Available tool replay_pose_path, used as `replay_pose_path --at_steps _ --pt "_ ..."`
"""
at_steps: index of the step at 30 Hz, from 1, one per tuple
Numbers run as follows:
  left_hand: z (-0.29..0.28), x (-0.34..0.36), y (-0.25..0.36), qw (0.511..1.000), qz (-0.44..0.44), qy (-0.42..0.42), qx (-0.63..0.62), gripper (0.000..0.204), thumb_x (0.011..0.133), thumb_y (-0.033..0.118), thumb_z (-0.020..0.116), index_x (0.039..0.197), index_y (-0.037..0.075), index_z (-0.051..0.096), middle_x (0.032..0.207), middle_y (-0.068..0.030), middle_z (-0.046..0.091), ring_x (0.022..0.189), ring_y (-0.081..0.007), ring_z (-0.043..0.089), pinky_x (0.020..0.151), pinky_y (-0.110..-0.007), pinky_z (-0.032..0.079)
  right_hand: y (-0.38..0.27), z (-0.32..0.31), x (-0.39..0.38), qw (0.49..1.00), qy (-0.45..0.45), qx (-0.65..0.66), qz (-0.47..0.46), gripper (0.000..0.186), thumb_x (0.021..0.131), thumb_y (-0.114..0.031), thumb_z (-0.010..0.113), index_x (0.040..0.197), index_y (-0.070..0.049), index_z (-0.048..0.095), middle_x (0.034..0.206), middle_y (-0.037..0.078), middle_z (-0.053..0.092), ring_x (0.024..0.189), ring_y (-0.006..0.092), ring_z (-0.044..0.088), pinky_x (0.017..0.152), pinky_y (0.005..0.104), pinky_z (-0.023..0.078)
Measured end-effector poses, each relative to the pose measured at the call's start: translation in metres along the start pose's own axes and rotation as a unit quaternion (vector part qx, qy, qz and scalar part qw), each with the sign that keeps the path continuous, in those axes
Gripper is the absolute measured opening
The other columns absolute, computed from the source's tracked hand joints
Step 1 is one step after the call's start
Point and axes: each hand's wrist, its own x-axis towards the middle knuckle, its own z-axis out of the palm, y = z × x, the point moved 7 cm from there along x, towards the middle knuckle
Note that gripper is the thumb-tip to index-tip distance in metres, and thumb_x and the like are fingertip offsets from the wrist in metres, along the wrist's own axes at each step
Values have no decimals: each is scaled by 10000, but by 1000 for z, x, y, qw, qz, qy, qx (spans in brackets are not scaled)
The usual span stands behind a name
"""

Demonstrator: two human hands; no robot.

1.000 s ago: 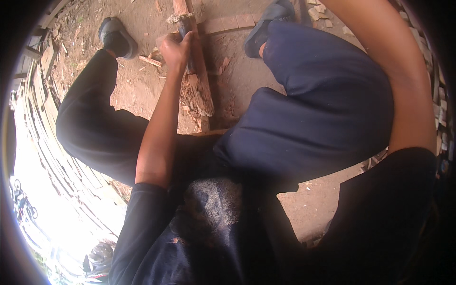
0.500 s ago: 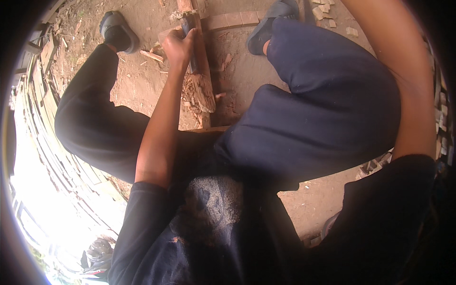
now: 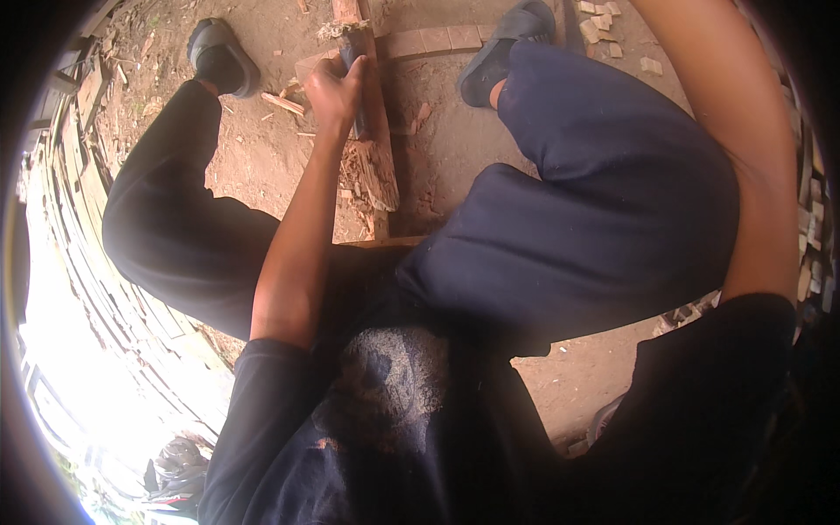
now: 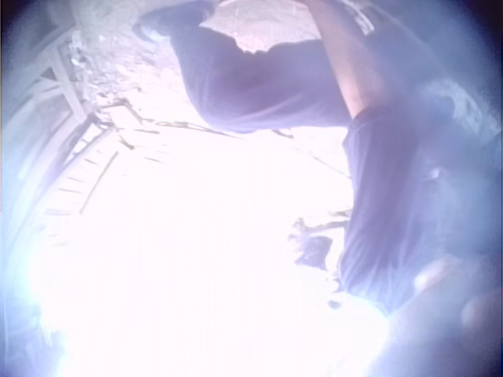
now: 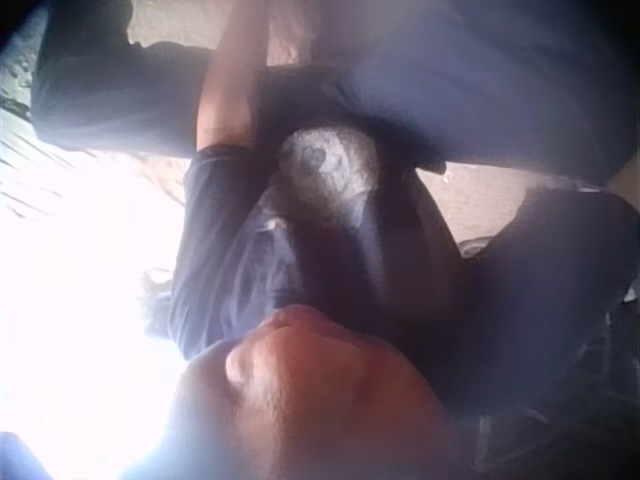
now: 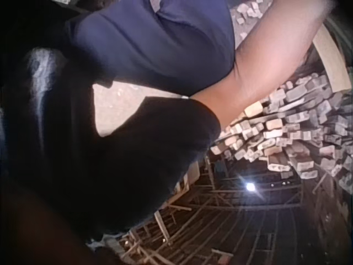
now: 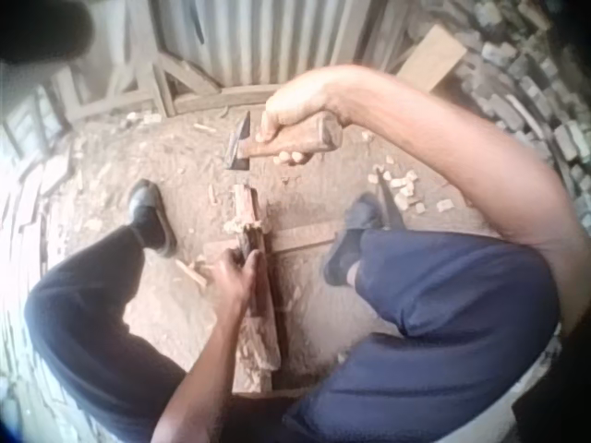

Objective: The person sits cross-legged on the ground and uses a chisel and mallet to carve a piece of wood. They repeatedly strike the chisel to remove wood shavings, occasionally adjusting the wood's position.

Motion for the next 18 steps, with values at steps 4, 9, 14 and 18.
replay_pose_path --at_steps 4,9,14,18 --pt "0 -3 3 999 16 21 -28 355 750 224 766 824 -99 640 721 -232 666 648 -297 672 607 -379 520 -21 -29 -12 990 128 1 -51 182 916 -94 429 1022 23 520 739 129 601 557 179 574 483 306 489" --pt "0 0 -1 1000 -7 17 -14 360 749 232 763 813 -98 636 723 -240 662 649 -311 671 619 -384 520 -11 15 7 984 89 -153 -30 186 919 -97 428 1031 23 516 747 131 600 563 181 575 485 307 492" --pt "-1 -1 2 1000 -6 21 -14 362 751 240 760 807 -94 633 725 -230 664 639 -308 664 625 -378 519 13 23 13 999 -29 -35 12 190 923 -100 427 1040 23 513 756 133 600 570 183 577 487 308 494" --pt "0 -3 -3 1000 -1 19 5 371 752 250 761 814 -93 632 736 -229 664 646 -304 662 628 -380 519 3 -3 0 1000 16 27 -6 193 926 -102 427 1047 23 510 763 135 599 575 184 579 488 308 496"
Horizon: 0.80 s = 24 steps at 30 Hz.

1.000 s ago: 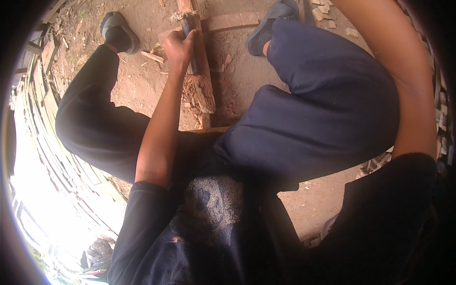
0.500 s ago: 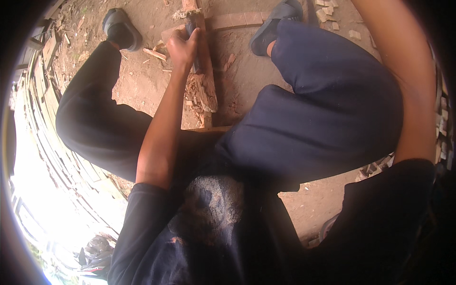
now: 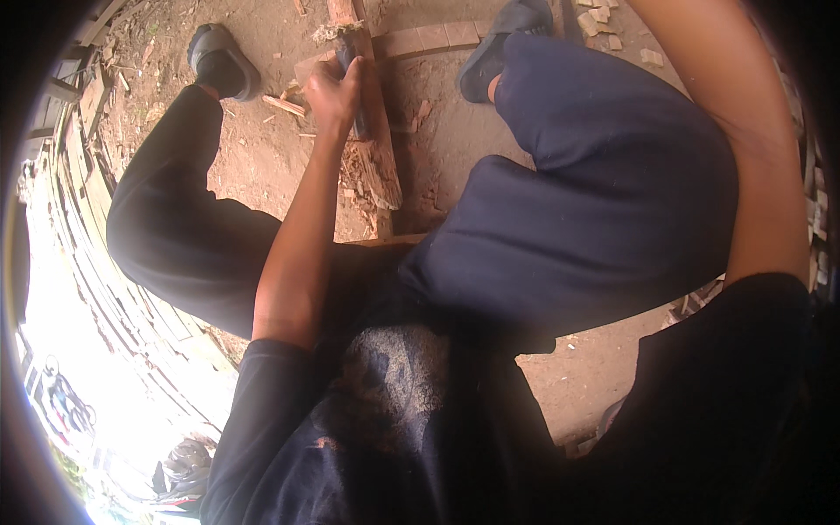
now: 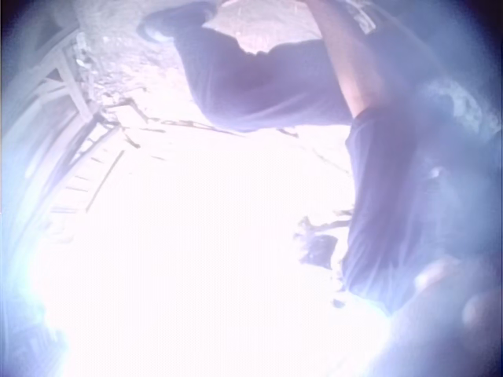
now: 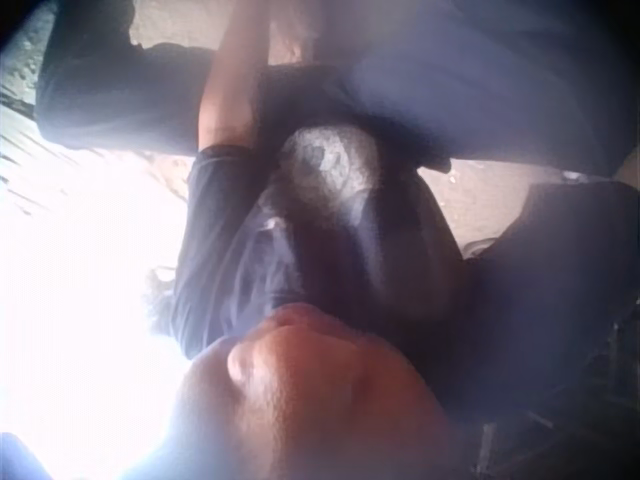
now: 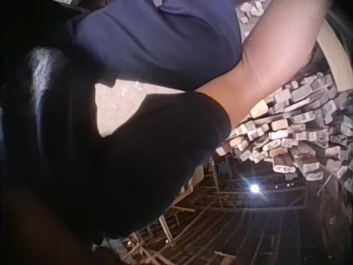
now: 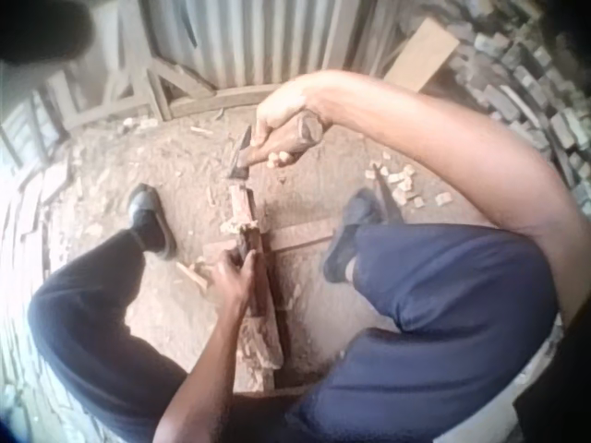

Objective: The person sits cross-legged on the ground and uses a chisel and mallet to carve a piece of wood. They repeatedly strike the chisel to remove wood shavings, occasionally adjusting the wood's position.

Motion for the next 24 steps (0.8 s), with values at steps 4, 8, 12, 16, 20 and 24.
replay_pose_path --at_steps 4,8,12,16,20,24 --pt "3 1 1 1000 3 -11 -16 370 748 246 767 822 -92 636 737 -228 666 649 -309 663 634 -383 521 -23 -35 -14 990 126 24 -62 196 929 -104 426 1055 22 508 769 137 598 580 186 580 490 309 498" --pt "2 4 -1 1000 4 -2 10 350 755 229 759 827 -92 639 740 -234 665 645 -314 662 636 -381 522 -24 -11 -5 979 174 -86 -63 200 932 -107 426 1062 22 505 776 139 598 585 187 581 491 310 501" --pt "2 -1 1 999 -5 -44 -11 337 765 210 745 850 -100 643 758 -237 667 656 -306 664 633 -377 520 0 29 16 988 19 -156 -14 203 935 -109 425 1069 22 503 783 141 597 590 189 583 492 310 503" --pt "4 -4 -9 997 26 2 -77 374 747 287 760 829 -67 672 716 -193 674 657 -288 665 651 -382 502 11 24 24 997 -67 -22 41 207 937 -112 424 1076 22 500 790 143 597 595 190 584 494 311 505" --pt "5 -3 -2 999 18 -6 -28 364 754 191 753 935 -107 650 775 -218 672 696 -276 663 650 -357 523 -5 -12 18 997 -16 76 26 210 940 -114 424 1084 22 497 797 145 596 600 191 586 495 311 507" --pt "4 -5 1 1000 24 -14 -9 388 746 205 760 938 -111 645 794 -227 674 700 -283 667 646 -353 525 -23 -37 11 990 125 42 -41 206 944 -113 422 1070 30 498 798 145 589 599 191 586 501 304 517"
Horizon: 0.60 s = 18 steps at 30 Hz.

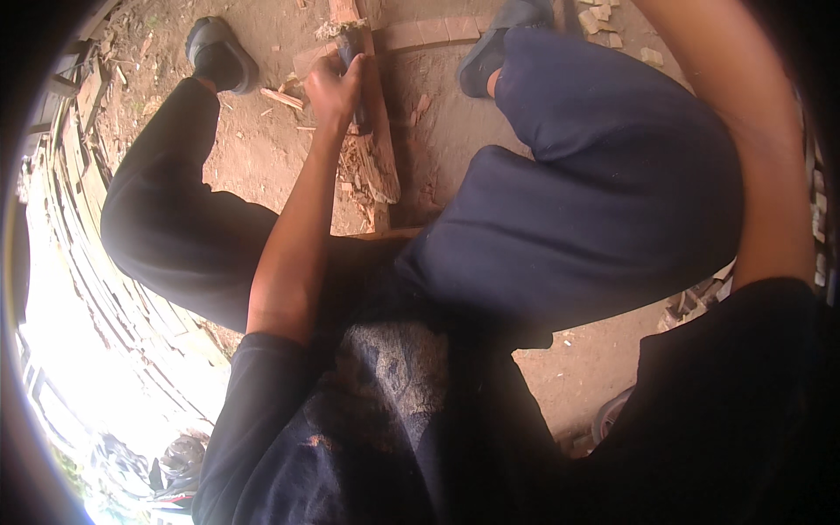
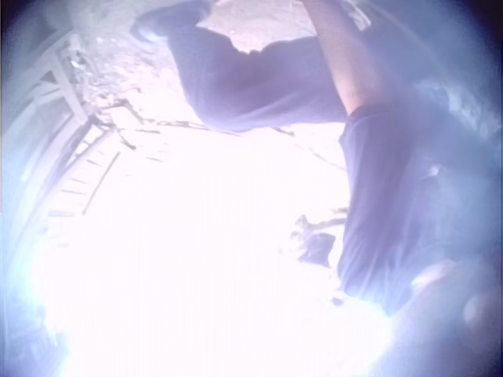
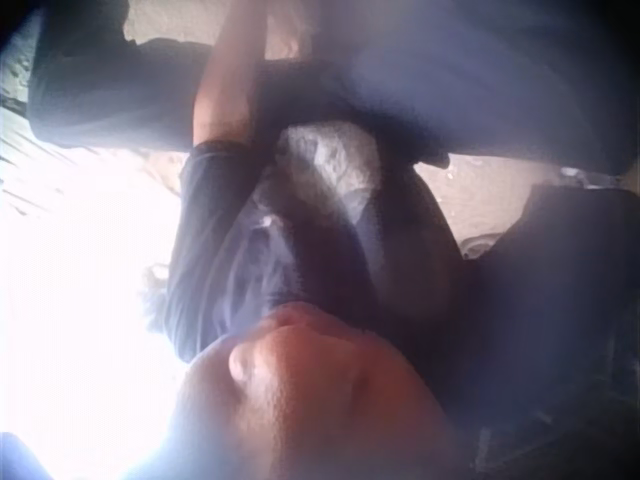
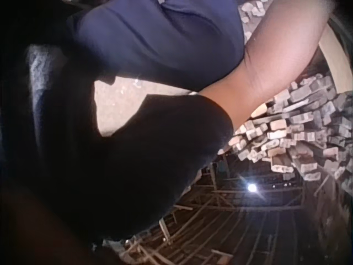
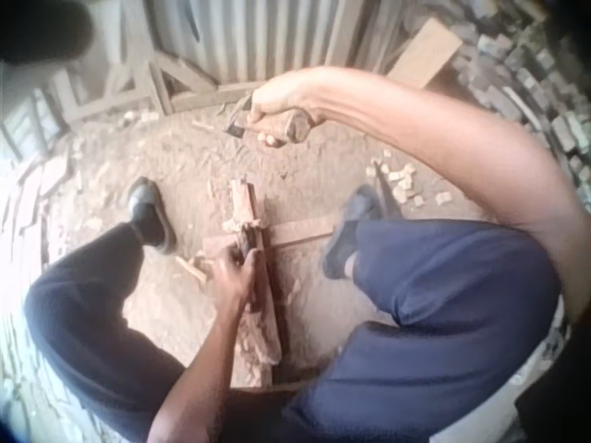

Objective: The person sits cross-legged on the ground and uses a chisel and mallet to carve a piece of wood. They repeatedly strike the chisel to remove wood shavings, occasionally adjusting the wood's position.

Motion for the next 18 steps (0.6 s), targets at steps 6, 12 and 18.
replay_pose_path --at_steps 6,12,18 --pt "1 5 -14 1000 -10 -18 -11 355 729 216 776 867 -92 664 736 -197 679 620 -258 661 598 -353 520 23 58 -15 978 -72 -196 -4 188 928 -105 430 1024 26 526 767 137 594 591 191 587 480 310 492" --pt "-6 0 -4 996 -64 -58 -12 364 739 265 778 873 -65 703 732 -167 700 672 -225 687 651 -338 519 38 47 -19 985 -149 -45 67 178 912 -97 438 977 21 554 735 130 598 582 191 589 459 315 467" --pt "-2 2 -9 998 -40 -48 -29 367 746 275 771 887 -57 705 730 -169 698 669 -228 685 649 -341 517 0 8 -24 999 34 -37 12 176 895 -89 445 930 16 583 704 122 603 574 192 590 438 321 442"
